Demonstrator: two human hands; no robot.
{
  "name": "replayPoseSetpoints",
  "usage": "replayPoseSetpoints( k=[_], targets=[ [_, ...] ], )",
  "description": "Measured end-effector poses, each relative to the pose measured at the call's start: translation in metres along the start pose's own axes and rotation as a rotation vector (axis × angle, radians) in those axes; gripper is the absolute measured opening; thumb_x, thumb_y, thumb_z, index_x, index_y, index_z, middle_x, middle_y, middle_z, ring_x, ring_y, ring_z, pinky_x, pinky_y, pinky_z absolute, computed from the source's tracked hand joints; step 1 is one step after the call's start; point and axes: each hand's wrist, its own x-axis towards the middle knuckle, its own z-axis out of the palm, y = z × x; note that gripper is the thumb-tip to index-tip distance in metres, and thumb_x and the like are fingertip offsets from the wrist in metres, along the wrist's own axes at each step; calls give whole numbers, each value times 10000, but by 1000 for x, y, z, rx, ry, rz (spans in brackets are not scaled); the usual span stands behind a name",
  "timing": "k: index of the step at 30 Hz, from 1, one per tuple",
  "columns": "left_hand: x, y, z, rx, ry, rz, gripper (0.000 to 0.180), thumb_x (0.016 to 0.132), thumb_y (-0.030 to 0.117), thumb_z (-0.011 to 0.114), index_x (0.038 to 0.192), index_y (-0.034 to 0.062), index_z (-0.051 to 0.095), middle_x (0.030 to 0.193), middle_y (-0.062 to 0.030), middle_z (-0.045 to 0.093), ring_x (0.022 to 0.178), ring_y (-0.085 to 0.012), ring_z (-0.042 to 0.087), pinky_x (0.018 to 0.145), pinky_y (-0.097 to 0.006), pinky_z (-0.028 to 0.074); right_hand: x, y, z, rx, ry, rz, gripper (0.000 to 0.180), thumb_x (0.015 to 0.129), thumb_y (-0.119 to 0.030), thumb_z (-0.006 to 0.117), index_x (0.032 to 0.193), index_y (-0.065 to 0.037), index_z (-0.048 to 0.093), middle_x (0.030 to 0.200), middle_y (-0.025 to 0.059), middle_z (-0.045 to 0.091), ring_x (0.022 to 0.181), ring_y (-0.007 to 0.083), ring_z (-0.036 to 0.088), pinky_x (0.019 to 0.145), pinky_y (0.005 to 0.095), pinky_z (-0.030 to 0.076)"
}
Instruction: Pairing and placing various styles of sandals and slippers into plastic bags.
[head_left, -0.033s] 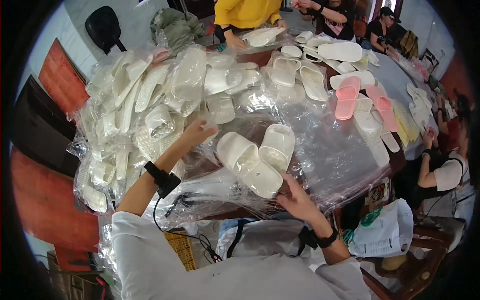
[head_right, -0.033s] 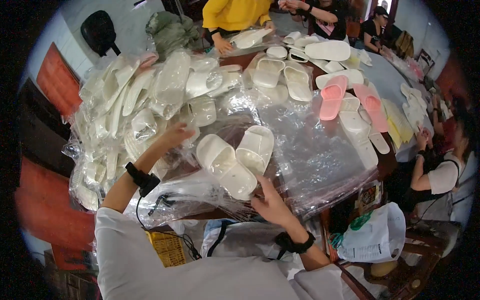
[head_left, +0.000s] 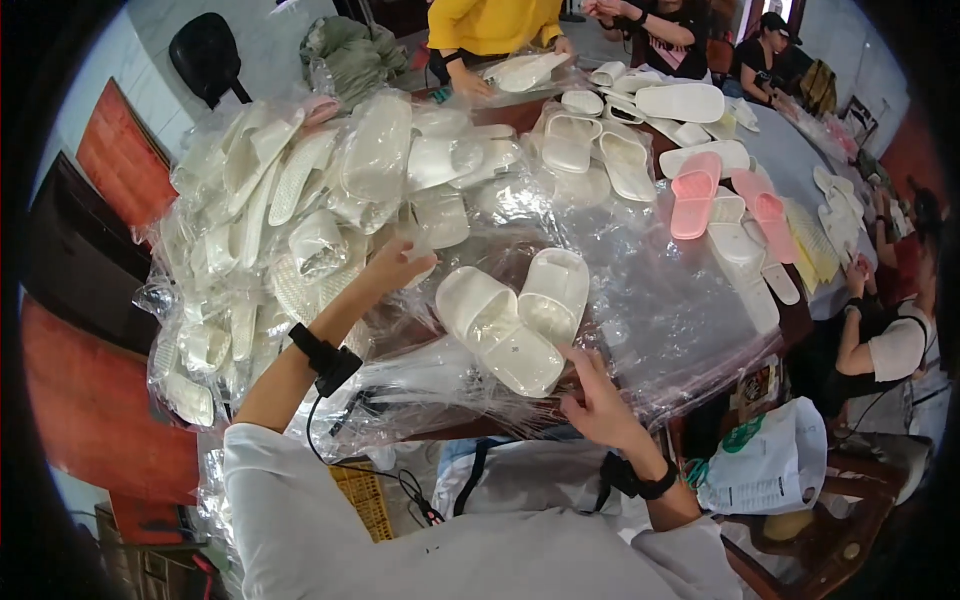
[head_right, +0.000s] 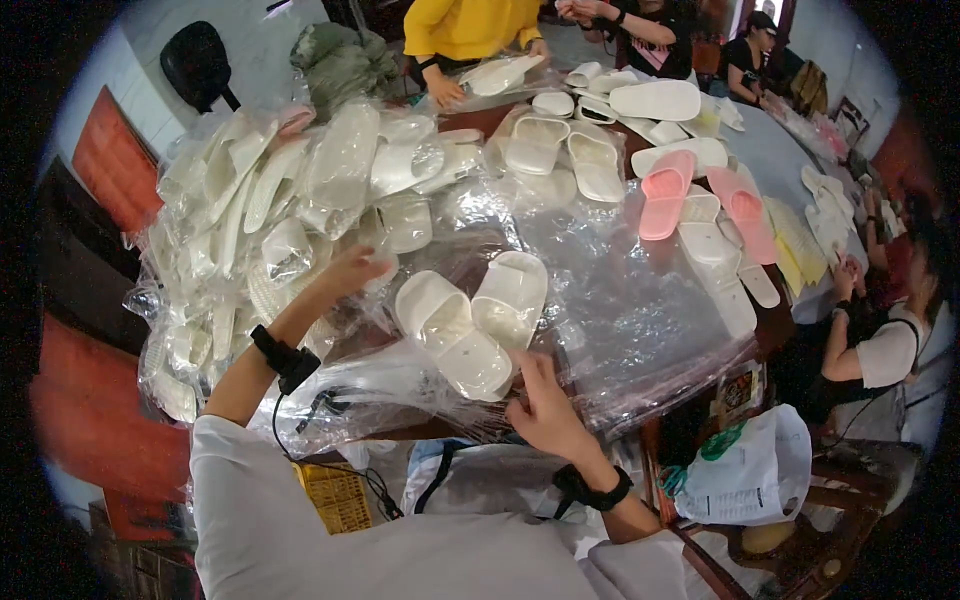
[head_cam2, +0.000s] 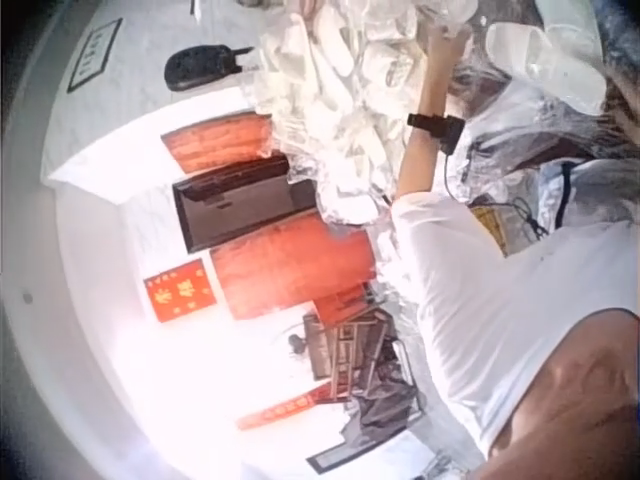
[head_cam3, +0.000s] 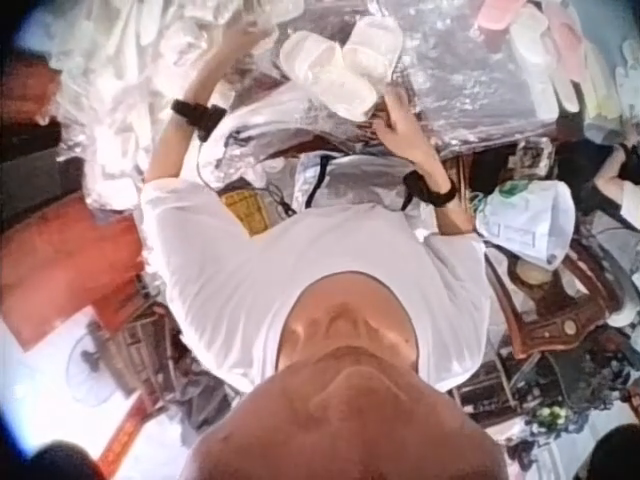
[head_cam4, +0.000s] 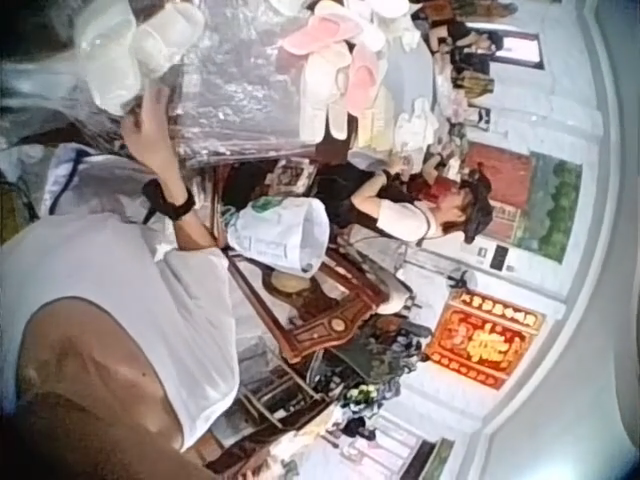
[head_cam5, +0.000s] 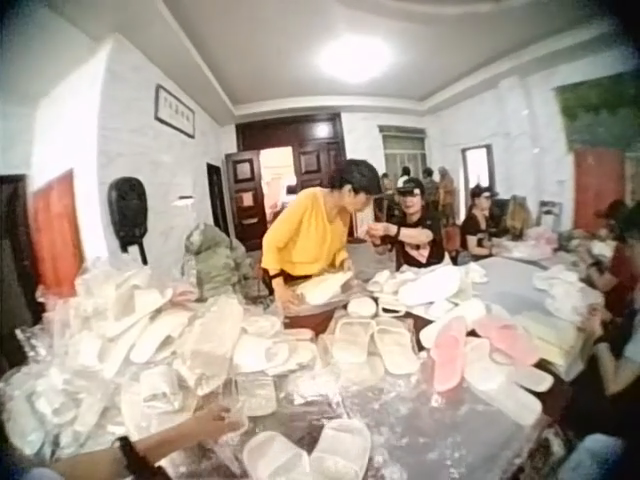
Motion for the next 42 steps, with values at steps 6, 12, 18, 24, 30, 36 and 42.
replayPoseSetpoints(
  k=[6,12,18,24,30,36,42],
  targets=[
    [16,-16,11,196,-32,63,859,770,567,703,1339,-31,467,1129,-288,594,1102,-358,590,919,-400,477,15,31,-16,-600,233,-185,497,873,-96,609,1318,31,427,1010,234,553,828,370,587,680,396,497],
    [-2,1,25,380,-4,80,877,785,560,682,1388,-2,383,1269,-338,475,1144,-466,534,952,-455,455,65,3,1,-810,318,-51,435,880,-217,614,1183,62,475,956,269,597,756,449,597,707,496,482],
    [-2,10,17,627,342,313,825,823,496,651,1390,-18,340,1265,-343,430,1115,-482,521,896,-510,461,78,33,-14,-980,426,-150,315,843,-183,632,1085,10,573,937,219,620,810,408,622,708,471,487],
    [18,-3,10,600,252,190,800,825,477,652,1372,-34,371,1133,-299,583,1041,-436,593,869,-476,476,59,-19,-22,-689,502,-129,193,837,-105,611,1012,-26,605,866,183,621,764,367,620,679,440,482],
    [29,-6,19,391,213,137,677,803,505,671,1183,-49,588,829,-160,704,843,-333,683,812,-433,512,40,-27,-35,-743,449,-269,182,892,-140,588,1006,0,609,834,176,617,636,329,600,604,388,471],
    [45,-21,18,240,214,328,446,853,355,673,1049,-43,628,803,-152,708,737,-245,696,692,-352,539,32,-22,-26,-626,363,-63,232,947,-186,530,1041,12,605,849,213,606,709,337,603,642,421,468],
    [-8,49,-1,-481,164,218,158,961,172,557,1029,29,544,891,-106,702,707,-152,681,579,-252,524,25,-9,-28,-464,405,-75,256,943,-149,507,1138,11,553,900,240,595,834,405,601,763,450,463]
  ],
)
